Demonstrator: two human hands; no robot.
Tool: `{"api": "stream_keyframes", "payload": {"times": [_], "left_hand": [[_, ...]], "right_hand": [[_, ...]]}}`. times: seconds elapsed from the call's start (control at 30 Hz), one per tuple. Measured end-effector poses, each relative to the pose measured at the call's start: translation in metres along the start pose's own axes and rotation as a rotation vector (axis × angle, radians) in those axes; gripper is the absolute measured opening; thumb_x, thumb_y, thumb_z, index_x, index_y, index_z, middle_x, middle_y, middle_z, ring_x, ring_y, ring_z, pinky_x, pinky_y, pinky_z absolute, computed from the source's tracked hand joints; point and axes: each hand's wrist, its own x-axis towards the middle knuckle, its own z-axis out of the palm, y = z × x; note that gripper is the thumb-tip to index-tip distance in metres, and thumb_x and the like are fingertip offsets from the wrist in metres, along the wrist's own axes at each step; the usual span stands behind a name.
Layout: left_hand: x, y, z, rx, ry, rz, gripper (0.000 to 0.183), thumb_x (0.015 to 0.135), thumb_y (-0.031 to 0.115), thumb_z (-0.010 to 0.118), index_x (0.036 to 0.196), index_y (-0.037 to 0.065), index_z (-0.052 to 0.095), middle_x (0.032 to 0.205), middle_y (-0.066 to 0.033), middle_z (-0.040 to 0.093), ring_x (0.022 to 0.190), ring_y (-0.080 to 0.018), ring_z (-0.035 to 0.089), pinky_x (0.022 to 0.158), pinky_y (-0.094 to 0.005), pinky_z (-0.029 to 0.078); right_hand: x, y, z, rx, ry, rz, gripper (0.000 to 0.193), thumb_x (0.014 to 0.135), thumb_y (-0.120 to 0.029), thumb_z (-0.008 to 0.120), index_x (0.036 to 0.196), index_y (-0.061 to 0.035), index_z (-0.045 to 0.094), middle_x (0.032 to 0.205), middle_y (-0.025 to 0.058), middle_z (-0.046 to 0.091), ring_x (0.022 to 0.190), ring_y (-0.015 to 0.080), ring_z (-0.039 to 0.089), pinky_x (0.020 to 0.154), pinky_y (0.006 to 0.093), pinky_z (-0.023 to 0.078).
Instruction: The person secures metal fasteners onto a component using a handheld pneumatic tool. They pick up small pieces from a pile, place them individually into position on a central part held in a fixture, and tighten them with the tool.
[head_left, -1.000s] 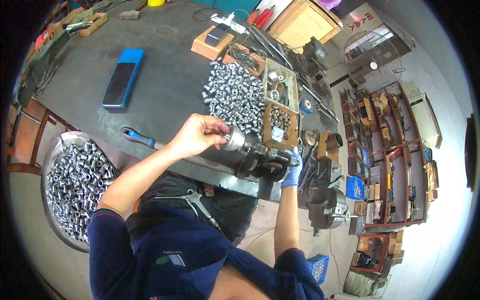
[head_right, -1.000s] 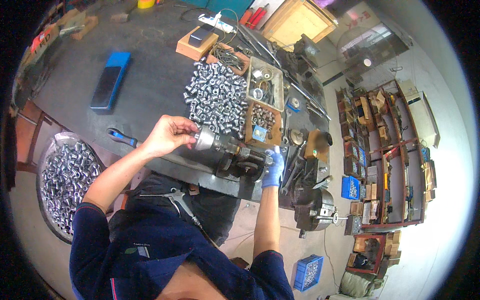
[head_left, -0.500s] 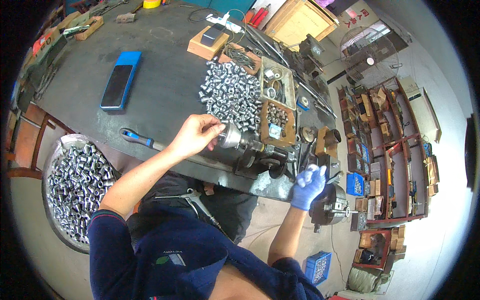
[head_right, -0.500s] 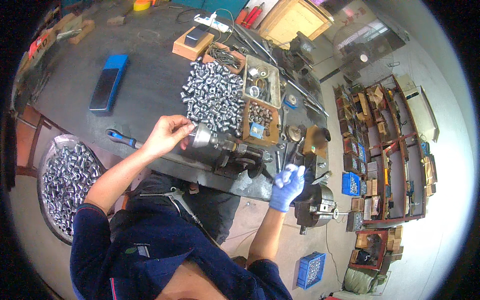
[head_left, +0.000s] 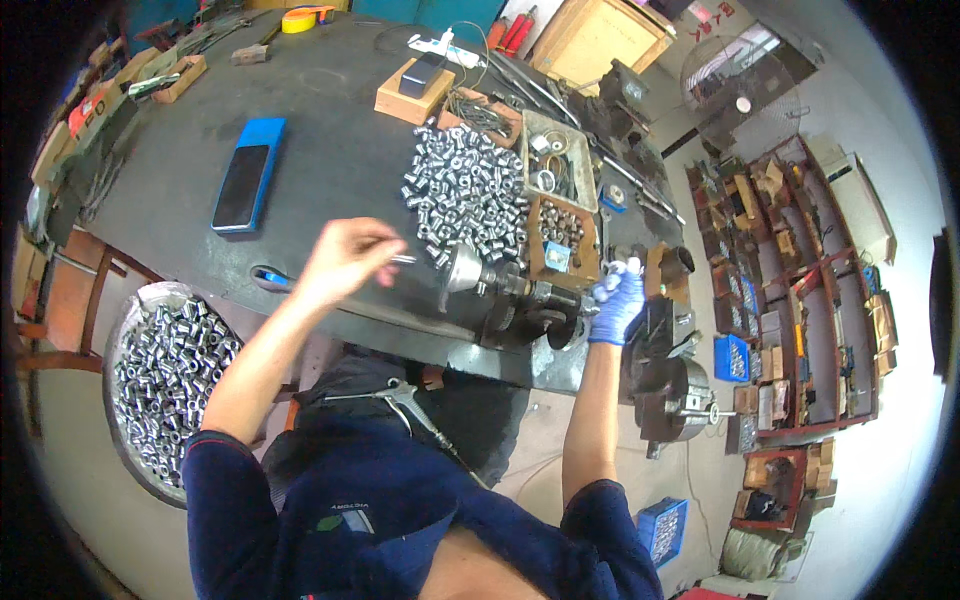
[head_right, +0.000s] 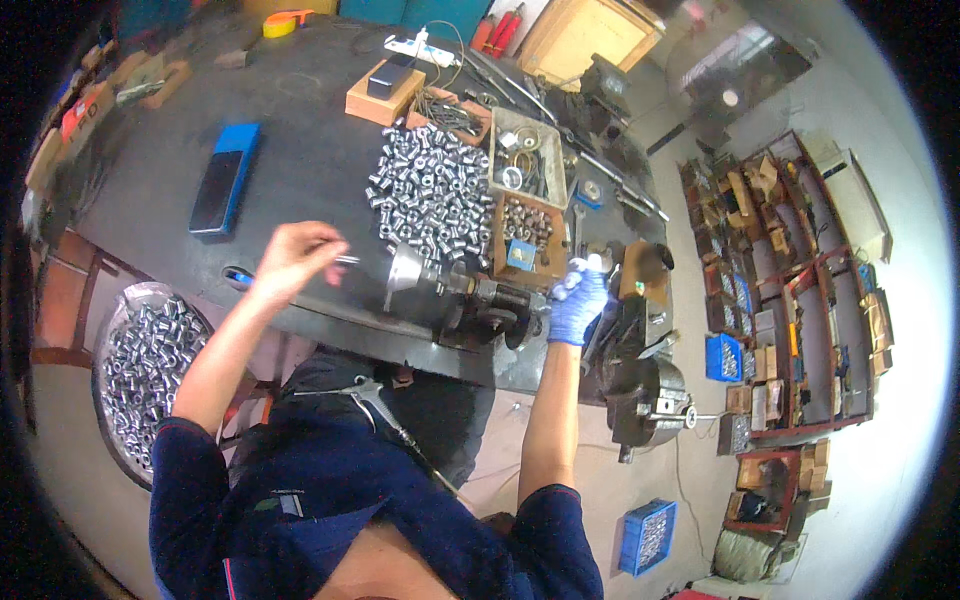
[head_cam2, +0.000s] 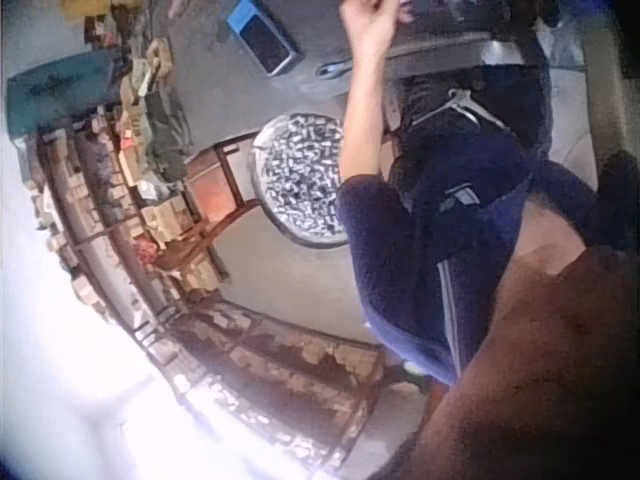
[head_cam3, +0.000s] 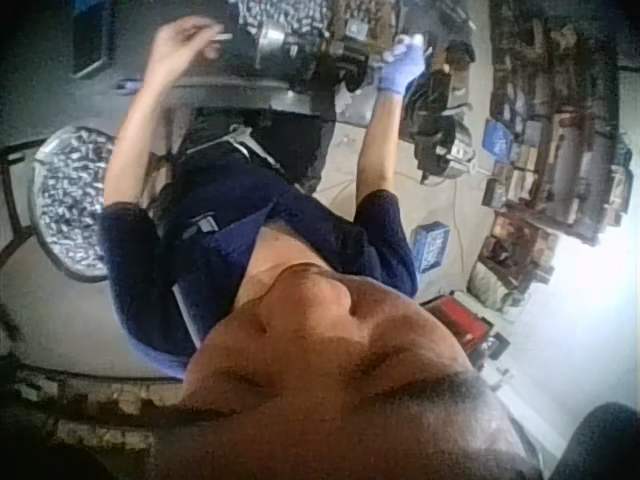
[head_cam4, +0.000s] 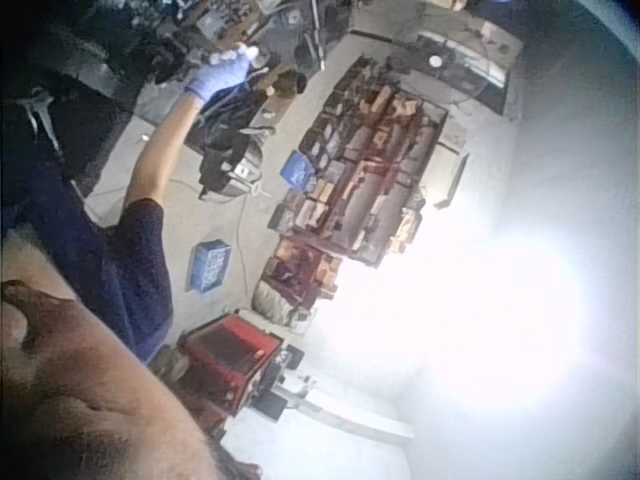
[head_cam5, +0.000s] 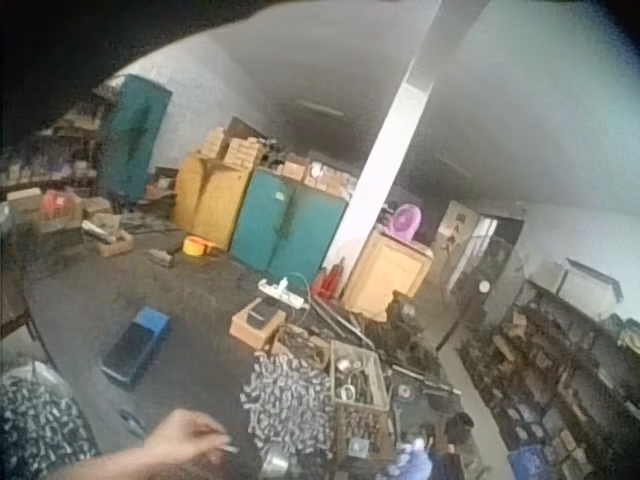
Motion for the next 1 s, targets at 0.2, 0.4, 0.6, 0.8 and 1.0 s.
{"api": "stream_keyframes", "payload": {"times": [0.2,0.4,0.6,0.8,1.0], "left_hand": [[-0.118,-0.009,-0.134,0.572,0.322,-0.244,0.014,0.078,0.007,0.060,0.085,-0.005,0.058,0.069,-0.0097,0.060,0.056,-0.0133,0.056,0.051,-0.0251,0.043],[-0.165,0.001,-0.154,1.424,0.392,-0.411,0.023,0.073,0.017,0.062,0.085,-0.002,0.060,0.068,-0.0217,0.058,0.066,-0.0355,0.058,0.061,-0.0426,0.046],[-0.031,-0.026,-0.029,1.003,0.082,0.233,0.019,0.074,0.013,0.063,0.087,0.000,0.061,0.086,-0.0170,0.062,0.078,-0.0317,0.061,0.067,-0.0375,0.048],[0.068,-0.090,0.038,1.145,-0.206,0.381,0.017,0.069,0.015,0.059,0.084,0.006,0.060,0.080,-0.0156,0.062,0.077,-0.0329,0.060,0.063,-0.0429,0.047],[0.059,-0.080,0.033,1.275,-0.329,0.258,0.022,0.067,0.016,0.061,0.087,0.007,0.060,0.078,-0.0140,0.062,0.075,-0.0316,0.061,0.066,-0.0445,0.046]], "right_hand": [[-0.073,-0.033,0.022,0.239,-0.077,-0.181,0.035,0.092,-0.032,0.044,0.085,0.0003,0.054,0.062,0.0026,0.051,0.044,0.0061,0.039,0.035,0.0191,0.031],[-0.114,-0.004,-0.039,0.195,-0.042,-0.033,0.016,0.088,-0.021,0.051,0.075,-0.0110,0.050,0.079,0.0088,0.060,0.044,0.0059,0.045,0.032,0.0187,0.034],[-0.077,0.037,-0.023,0.120,0.164,0.148,0.017,0.087,-0.025,0.054,0.078,-0.0112,0.055,0.058,-0.0056,0.050,0.041,0.0031,0.041,0.034,0.0166,0.030],[-0.074,0.039,-0.031,-0.016,0.261,0.055,0.019,0.087,-0.028,0.054,0.077,-0.0115,0.056,0.058,-0.0043,0.052,0.040,0.0043,0.040,0.034,0.0174,0.031],[-0.087,0.038,-0.037,0.013,0.250,0.096,0.026,0.088,-0.031,0.052,0.074,-0.0089,0.055,0.056,-0.0036,0.049,0.040,0.0045,0.040,0.033,0.0172,0.029]]}}
